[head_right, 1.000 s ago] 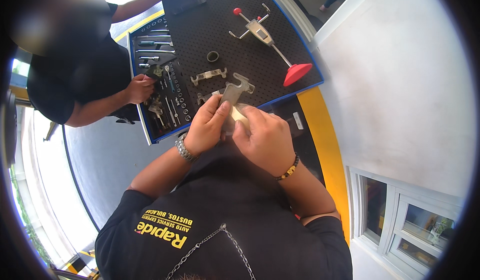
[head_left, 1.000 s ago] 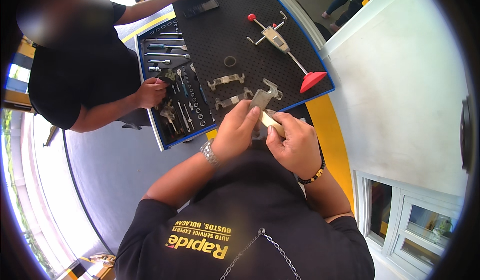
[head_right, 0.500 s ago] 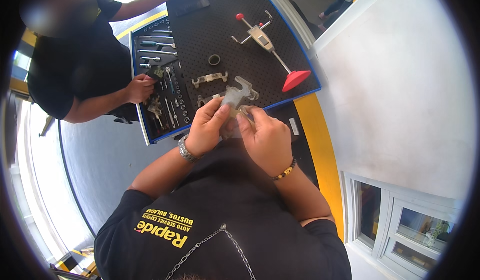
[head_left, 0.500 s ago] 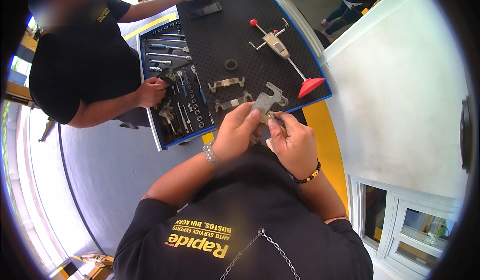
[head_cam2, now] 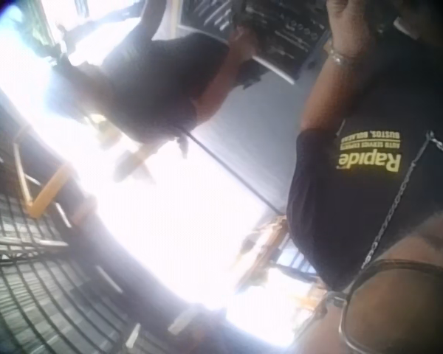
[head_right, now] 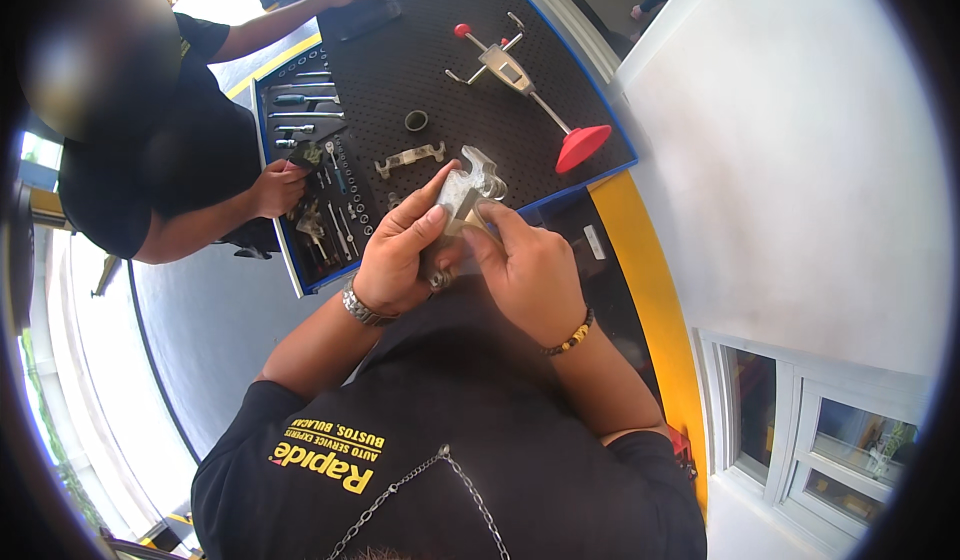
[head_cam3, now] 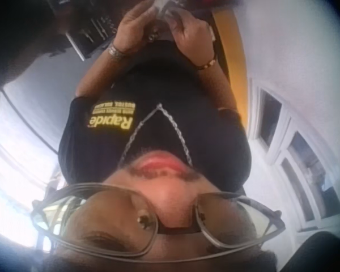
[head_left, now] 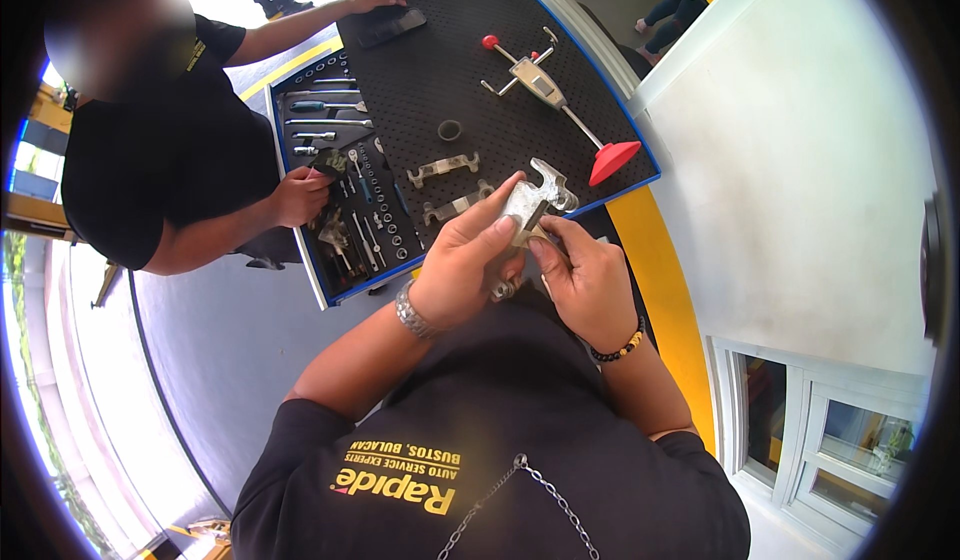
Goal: The person wraps small metal parts with masking tape at a workbench. They handle a stack of thin metal pieces and a metal bracket, applying tape around each item and placing them on the bench.
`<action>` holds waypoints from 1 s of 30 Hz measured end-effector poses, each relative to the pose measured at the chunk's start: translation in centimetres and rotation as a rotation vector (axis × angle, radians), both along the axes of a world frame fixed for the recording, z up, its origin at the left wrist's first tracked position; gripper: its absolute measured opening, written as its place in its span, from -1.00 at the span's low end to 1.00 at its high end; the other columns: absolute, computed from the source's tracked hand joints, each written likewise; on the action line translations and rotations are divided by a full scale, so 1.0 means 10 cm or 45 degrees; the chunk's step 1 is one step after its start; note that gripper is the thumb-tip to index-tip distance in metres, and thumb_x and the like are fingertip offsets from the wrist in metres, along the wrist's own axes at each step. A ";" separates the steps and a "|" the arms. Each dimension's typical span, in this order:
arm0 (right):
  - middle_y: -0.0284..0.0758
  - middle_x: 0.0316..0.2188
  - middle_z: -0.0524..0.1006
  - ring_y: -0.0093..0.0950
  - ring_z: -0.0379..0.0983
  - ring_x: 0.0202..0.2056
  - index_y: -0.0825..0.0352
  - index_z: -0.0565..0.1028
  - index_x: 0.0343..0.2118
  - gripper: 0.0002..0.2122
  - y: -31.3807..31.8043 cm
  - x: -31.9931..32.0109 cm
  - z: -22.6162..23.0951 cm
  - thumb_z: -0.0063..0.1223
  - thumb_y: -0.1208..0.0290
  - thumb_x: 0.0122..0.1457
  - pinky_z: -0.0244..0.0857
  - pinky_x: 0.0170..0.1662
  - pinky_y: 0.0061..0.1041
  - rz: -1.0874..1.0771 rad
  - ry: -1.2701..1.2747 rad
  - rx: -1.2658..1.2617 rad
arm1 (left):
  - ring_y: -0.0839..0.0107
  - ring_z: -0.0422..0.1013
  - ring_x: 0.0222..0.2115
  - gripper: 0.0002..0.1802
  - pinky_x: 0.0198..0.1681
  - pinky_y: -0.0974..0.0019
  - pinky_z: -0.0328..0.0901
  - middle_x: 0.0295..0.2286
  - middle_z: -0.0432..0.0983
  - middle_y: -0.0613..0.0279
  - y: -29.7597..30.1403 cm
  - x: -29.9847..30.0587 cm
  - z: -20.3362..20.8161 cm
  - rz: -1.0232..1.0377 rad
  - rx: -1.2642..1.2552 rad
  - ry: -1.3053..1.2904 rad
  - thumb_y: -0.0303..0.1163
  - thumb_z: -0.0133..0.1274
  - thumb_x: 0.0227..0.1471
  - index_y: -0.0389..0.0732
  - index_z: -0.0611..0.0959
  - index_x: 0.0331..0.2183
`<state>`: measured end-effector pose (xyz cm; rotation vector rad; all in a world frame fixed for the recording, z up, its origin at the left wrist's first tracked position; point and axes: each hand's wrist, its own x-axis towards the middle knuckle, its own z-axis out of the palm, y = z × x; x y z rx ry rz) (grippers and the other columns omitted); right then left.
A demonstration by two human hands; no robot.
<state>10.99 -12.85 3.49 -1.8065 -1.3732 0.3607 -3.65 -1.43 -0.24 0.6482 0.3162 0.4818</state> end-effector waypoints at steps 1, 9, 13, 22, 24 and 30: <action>-0.13 -0.51 0.62 -0.27 0.61 -0.51 0.43 0.58 -0.10 -0.73 -0.01 0.02 -0.02 0.17 0.29 0.35 0.40 -0.44 -0.38 -0.008 -0.006 0.029 | 0.57 0.30 -0.48 -0.39 -0.40 0.45 0.28 -0.09 0.54 0.29 0.00 0.01 0.01 -0.025 0.000 0.004 -0.37 -0.04 0.41 -0.06 0.28 0.41; -0.10 -0.40 0.61 -0.03 0.58 -0.30 0.37 0.50 -0.04 -0.71 -0.14 0.05 0.03 0.18 0.28 0.32 0.43 -0.23 -0.20 0.045 0.319 -0.009 | 0.61 0.24 -0.56 -0.35 -0.50 0.44 0.27 -0.14 0.53 0.32 0.00 0.03 0.15 -0.330 -0.229 -0.070 -0.28 -0.09 0.43 -0.06 0.19 0.44; -0.19 -0.29 0.55 -0.18 0.51 -0.27 0.34 0.48 -0.12 -0.72 -0.15 0.05 -0.05 0.30 0.35 0.22 0.38 -0.19 -0.28 -0.030 0.235 0.179 | 0.61 0.24 -0.57 -0.33 -0.52 0.45 0.27 -0.16 0.52 0.32 -0.03 0.05 0.23 -0.358 -0.303 0.002 -0.27 -0.09 0.42 -0.07 0.15 0.45; -0.30 -0.32 0.48 -0.29 0.45 -0.31 0.28 0.52 -0.27 -0.74 -0.24 0.10 -0.32 0.41 0.46 0.00 0.27 -0.25 -0.28 -0.263 -0.285 0.252 | 0.63 0.25 -0.51 -0.36 -0.54 0.47 0.26 -0.32 0.41 0.38 -0.18 0.18 0.09 -0.269 -0.337 0.166 -0.27 -0.14 0.44 -0.03 0.16 0.44; -0.32 -0.34 0.50 -0.29 0.45 -0.31 0.25 0.54 -0.33 -0.80 -0.21 0.10 -0.35 0.38 0.48 0.01 0.23 -0.25 -0.25 -0.220 -0.323 0.278 | 0.63 0.26 -0.49 -0.37 -0.55 0.49 0.25 -0.33 0.40 0.39 -0.23 0.23 0.06 -0.211 -0.394 0.196 -0.25 -0.13 0.44 -0.02 0.17 0.43; -0.26 -0.40 0.51 -0.28 0.47 -0.37 0.37 0.56 -0.37 -0.91 -0.16 0.11 -0.23 0.29 0.56 0.11 0.32 -0.32 -0.30 -0.255 -0.268 0.282 | 0.66 0.27 -0.46 -0.38 -0.52 0.52 0.23 -0.35 0.40 0.45 -0.30 0.32 -0.03 -0.084 -0.383 0.223 -0.24 -0.11 0.43 0.03 0.19 0.43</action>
